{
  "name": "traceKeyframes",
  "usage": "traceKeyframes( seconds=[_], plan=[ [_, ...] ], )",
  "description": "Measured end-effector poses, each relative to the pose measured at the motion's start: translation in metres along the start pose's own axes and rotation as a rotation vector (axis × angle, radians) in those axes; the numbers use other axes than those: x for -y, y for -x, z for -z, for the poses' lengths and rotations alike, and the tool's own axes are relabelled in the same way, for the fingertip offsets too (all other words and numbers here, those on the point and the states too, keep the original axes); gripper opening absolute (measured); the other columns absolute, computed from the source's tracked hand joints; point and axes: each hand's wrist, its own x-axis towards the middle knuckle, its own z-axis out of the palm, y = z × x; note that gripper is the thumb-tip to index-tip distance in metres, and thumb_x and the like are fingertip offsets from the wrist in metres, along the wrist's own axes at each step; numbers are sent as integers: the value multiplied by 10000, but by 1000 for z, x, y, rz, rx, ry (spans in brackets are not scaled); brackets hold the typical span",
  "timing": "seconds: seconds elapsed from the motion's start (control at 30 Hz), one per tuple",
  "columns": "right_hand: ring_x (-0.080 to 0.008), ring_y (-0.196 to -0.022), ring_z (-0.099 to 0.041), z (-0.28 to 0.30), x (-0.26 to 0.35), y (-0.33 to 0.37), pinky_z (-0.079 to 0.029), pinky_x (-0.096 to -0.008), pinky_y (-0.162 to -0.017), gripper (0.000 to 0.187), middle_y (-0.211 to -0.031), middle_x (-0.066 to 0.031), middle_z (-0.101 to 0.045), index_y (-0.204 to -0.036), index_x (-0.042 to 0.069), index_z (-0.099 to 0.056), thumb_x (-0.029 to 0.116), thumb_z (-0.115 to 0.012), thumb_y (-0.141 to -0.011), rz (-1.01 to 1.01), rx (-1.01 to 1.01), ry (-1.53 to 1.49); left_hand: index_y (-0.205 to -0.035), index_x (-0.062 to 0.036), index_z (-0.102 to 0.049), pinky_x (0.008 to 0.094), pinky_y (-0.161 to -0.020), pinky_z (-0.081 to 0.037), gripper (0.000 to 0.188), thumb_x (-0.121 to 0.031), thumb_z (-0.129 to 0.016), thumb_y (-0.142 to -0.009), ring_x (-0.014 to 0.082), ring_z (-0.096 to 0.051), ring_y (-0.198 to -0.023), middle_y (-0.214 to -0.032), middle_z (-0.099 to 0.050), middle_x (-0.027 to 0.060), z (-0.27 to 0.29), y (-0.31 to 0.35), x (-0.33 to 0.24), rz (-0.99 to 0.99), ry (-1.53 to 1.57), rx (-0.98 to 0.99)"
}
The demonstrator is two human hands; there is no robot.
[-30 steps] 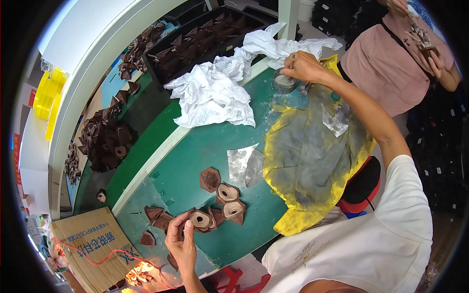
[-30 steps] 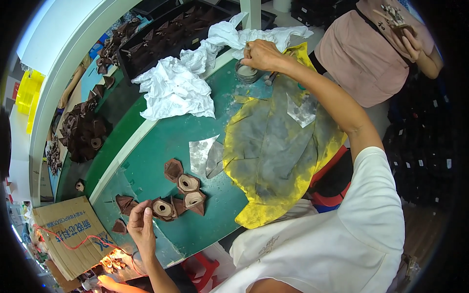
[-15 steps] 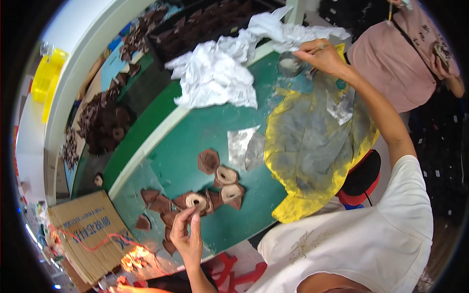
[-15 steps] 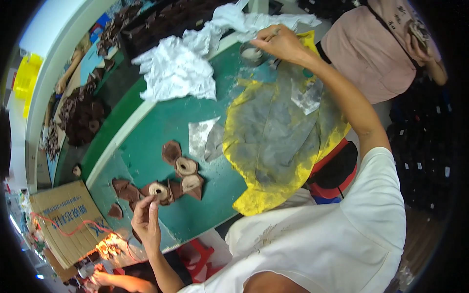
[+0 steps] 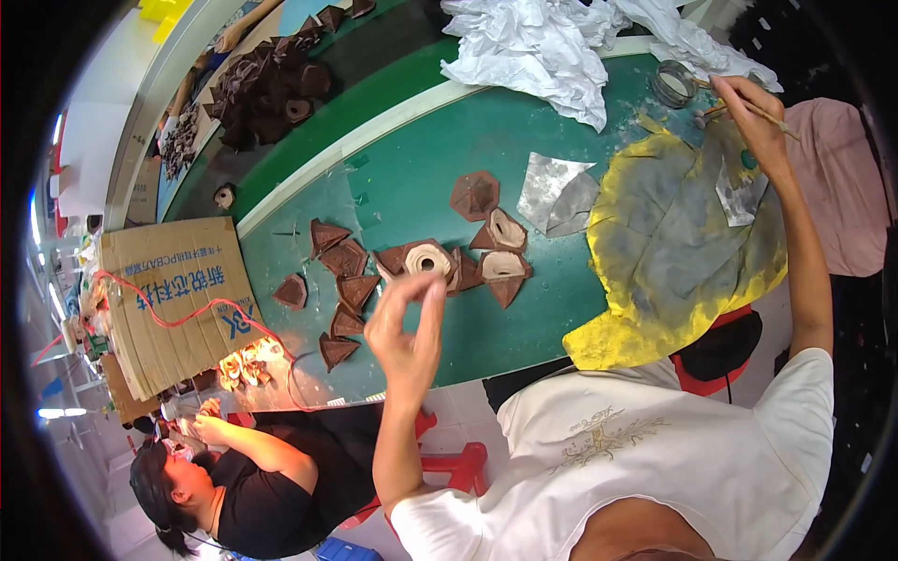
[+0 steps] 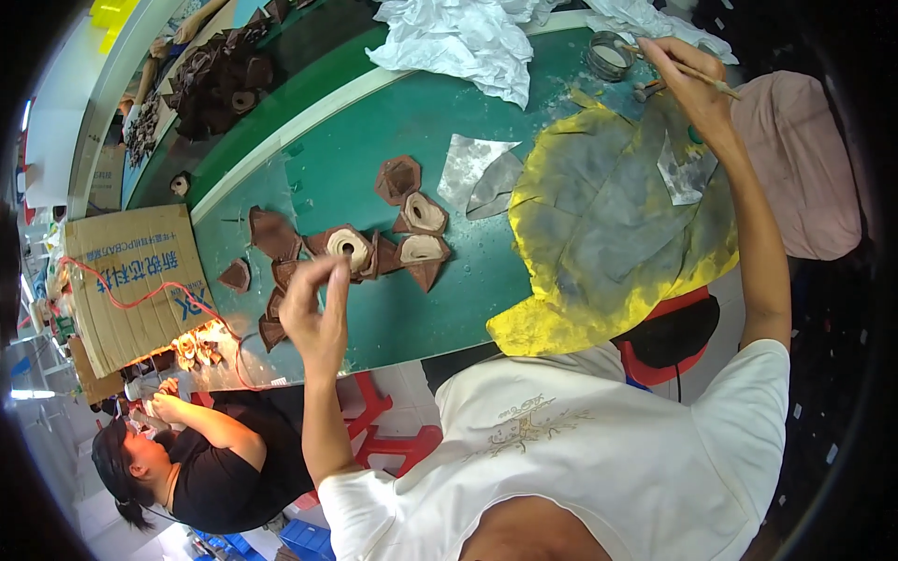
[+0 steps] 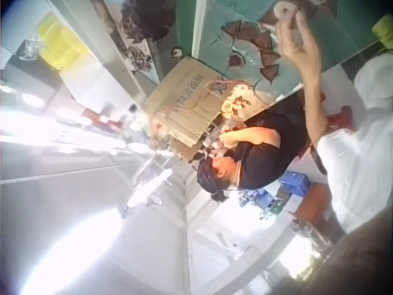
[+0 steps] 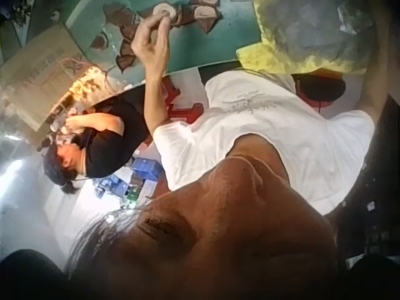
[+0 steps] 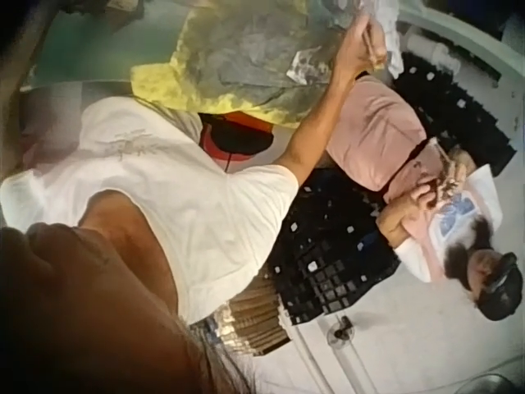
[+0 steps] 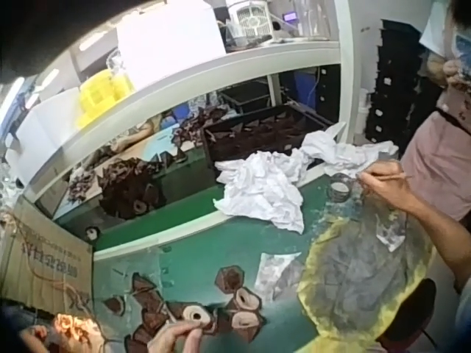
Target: The person applies adhesive to the inner edges of small brown plastic components using a thin brush.
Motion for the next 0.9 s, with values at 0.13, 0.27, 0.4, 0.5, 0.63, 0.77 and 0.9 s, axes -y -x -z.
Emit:
traceKeyframes(
  seconds=[0.13,0.27,0.4,0.5,0.63,0.77,0.9],
  plan=[
    [-80,-615,-572,5,57,15,-458,-222,-524,208,-743,-21,-648,-860,11,-693,203,-622,-894,-356,286,-290,-1010,7,-641,364,-809,-466,250,-126,-707,-808,314,-602,-900,-976,-652,161,-24,-59,6,-160,-215,138],
    [-102,-578,-578,12,110,40,-458,-269,-560,241,-648,-45,-652,-756,39,-701,253,-647,-852,-143,720,-282,-1095,4,-629,417,-859,-456,381,-231,-707,-806,365,-584,-999,-1047,-637,182,-43,-92,26,-62,-329,410],
    [-246,-528,-547,-10,117,86,-416,-355,-524,295,-611,-107,-600,-655,17,-634,244,-663,-841,-80,828,-371,-1079,13,-639,407,-846,-466,371,-240,-696,-815,364,-603,-972,-1042,-645,190,-59,-104,35,-103,-272,551],
    [-301,-532,-523,-13,117,83,-400,-388,-516,303,-587,-125,-558,-633,4,-590,204,-653,-851,-35,724,-267,-1051,23,-648,401,-825,-478,340,-226,-688,-823,362,-621,-938,-1033,-650,204,-62,-104,37,-62,-229,534],
    [-306,-540,-534,-20,120,77,-410,-392,-514,252,-619,-126,-572,-661,13,-594,162,-651,-856,28,507,-331,-1031,30,-650,397,-800,-486,299,-209,-652,-851,363,-632,-916,-1012,-657,209,-58,-107,39,-72,-236,534],
    [-293,-552,-561,-31,125,88,-418,-383,-489,150,-652,-113,-574,-721,8,-615,96,-683,-822,301,522,-202,-1063,40,-630,358,-771,-497,296,-210,-596,-908,313,-656,-878,-979,-675,191,-50,-115,31,59,-182,432],
    [-284,-558,-560,-41,114,89,-422,-387,-495,128,-659,-120,-572,-745,4,-618,85,-678,-824,226,469,-290,-1196,0,-562,313,-809,-501,356,-275,-521,-975,221,-645,-948,-1060,-662,114,-46,-100,11,174,454,147]
  ],
)
